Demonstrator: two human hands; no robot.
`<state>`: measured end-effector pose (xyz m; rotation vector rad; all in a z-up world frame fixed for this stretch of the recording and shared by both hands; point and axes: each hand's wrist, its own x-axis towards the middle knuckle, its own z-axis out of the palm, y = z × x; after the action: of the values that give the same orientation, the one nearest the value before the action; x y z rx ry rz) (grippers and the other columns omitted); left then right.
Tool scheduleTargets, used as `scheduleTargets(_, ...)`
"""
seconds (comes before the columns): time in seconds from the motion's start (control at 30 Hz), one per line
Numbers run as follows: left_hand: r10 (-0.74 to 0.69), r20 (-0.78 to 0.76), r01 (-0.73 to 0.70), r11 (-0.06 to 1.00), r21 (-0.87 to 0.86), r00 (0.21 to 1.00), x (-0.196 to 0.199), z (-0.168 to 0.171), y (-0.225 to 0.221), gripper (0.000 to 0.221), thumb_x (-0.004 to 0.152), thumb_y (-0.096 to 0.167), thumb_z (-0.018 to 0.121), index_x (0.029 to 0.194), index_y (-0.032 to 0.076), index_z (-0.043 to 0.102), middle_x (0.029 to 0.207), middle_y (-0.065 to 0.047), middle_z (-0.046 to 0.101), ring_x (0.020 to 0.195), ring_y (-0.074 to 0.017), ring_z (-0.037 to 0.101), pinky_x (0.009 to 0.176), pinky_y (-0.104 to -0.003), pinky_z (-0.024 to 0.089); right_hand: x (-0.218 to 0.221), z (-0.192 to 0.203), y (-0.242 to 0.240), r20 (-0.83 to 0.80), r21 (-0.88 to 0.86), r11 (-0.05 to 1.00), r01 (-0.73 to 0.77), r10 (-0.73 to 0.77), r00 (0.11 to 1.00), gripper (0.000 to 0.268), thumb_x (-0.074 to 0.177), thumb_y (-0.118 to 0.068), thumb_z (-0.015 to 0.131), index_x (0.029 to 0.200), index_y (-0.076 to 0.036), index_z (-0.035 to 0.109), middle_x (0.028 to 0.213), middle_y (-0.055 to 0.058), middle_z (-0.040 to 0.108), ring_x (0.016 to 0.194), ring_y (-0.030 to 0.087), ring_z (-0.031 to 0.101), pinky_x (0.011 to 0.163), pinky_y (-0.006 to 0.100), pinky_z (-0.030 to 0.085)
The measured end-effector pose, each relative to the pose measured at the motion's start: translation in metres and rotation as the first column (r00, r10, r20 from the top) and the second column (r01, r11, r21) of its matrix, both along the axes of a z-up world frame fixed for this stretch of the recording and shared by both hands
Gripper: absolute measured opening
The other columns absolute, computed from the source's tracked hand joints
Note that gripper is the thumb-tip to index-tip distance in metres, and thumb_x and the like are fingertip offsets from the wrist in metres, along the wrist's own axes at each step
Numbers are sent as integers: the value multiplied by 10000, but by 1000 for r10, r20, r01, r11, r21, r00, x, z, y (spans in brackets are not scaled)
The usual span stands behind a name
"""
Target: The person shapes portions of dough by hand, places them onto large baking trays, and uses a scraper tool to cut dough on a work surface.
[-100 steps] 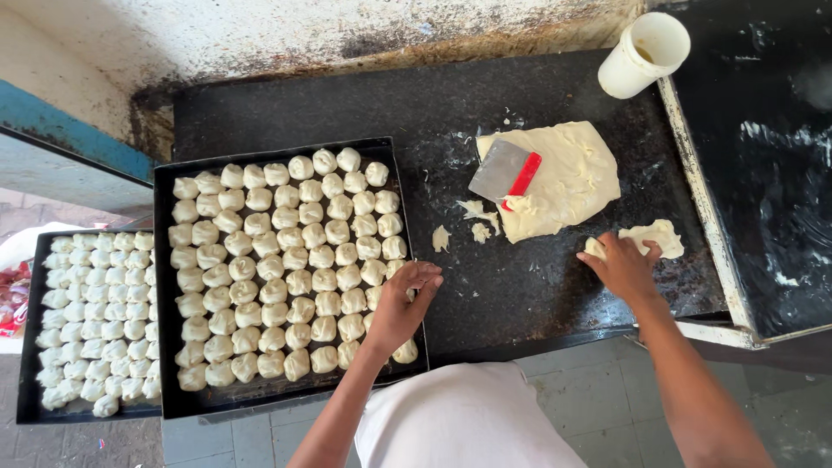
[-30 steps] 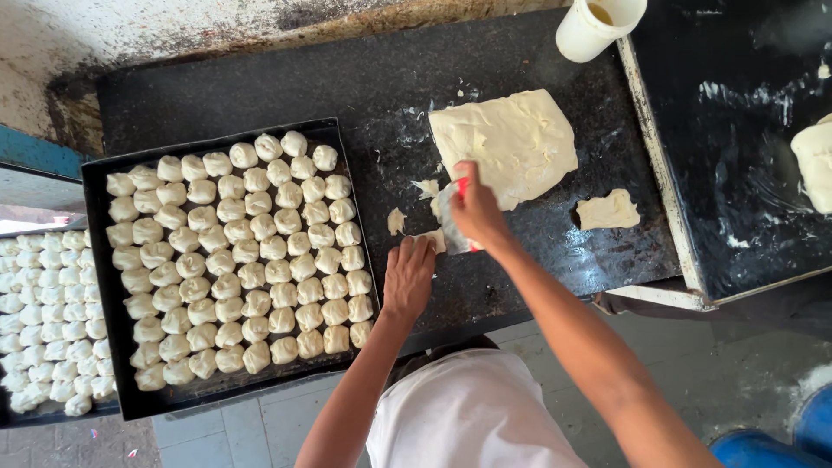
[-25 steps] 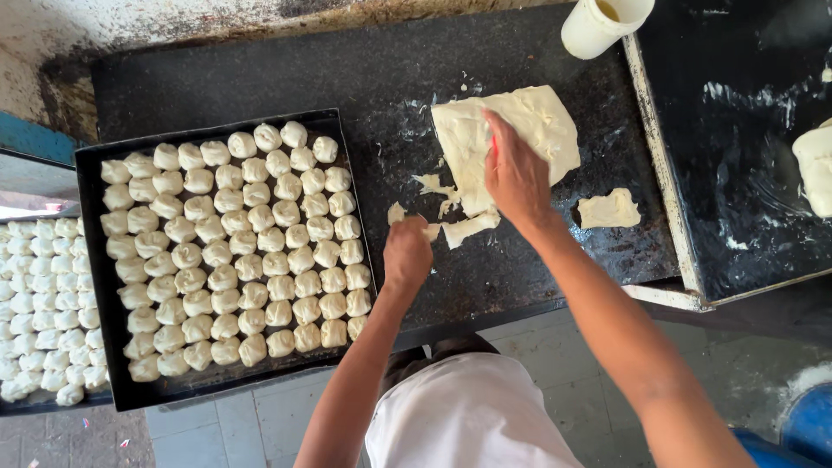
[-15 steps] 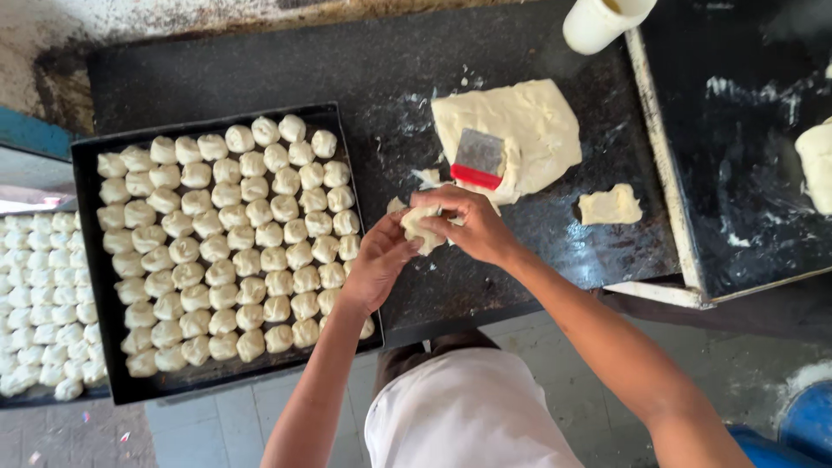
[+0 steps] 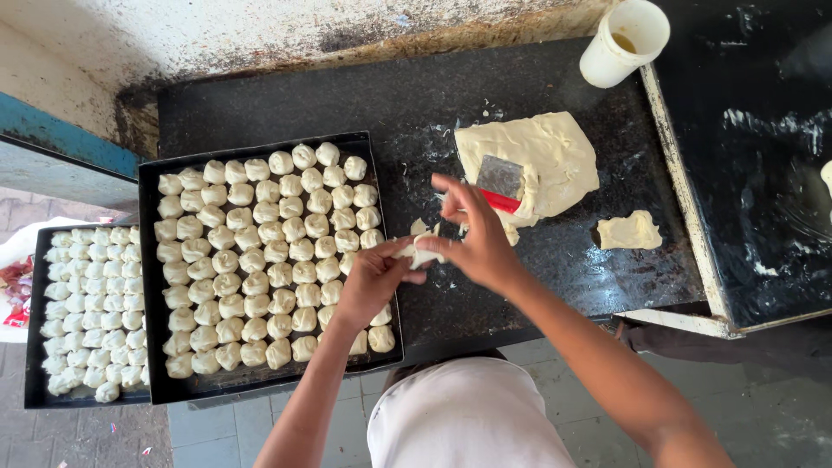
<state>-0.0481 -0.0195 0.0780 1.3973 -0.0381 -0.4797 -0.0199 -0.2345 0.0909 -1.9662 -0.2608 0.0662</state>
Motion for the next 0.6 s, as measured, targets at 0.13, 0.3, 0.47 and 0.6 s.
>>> scheduleTargets(0.13,25,124,-18,998,-52,992,-1,-10,11,348,935,-82,669,1270,-8,610,1216,-122,690,1091,-167,665,936,-299,572,15,-12,7,-613,557,825,98,328,719,372,853,-134,807,1203,-52,714,1049,67,758,1005,160,705,901,332,592)
scheduleTargets(0.3,189,49,-164,933,-320,981,17,-60,-1,218,890,-147,690,989,23,598,1200,-122,690,1042,-193,722,918,-348,635,3,-29,18,-466,519,850,93,190,864,160,871,-37,825,980,4,714,944,109,761,869,181,721,787,327,601)
scheduleTargets(0.47,462,-19,-449,848,-281,886,54,-71,17,157,928,-82,661,1076,-30,674,1118,-168,731,994,-196,735,946,-362,613,-21,-30,-1,-557,543,840,-13,372,742,212,855,-127,848,962,-14,704,898,136,764,859,206,759,772,356,634)
scheduleTargets(0.6,280,-208,-321,926,-200,937,47,-46,38,346,900,-5,701,1233,73,648,1112,-106,739,1003,-156,732,950,-307,599,-23,-36,-7,-581,234,958,169,-2,814,794,915,-162,886,1546,-291,421,1435,-109,463,1156,80,568,926,293,518)
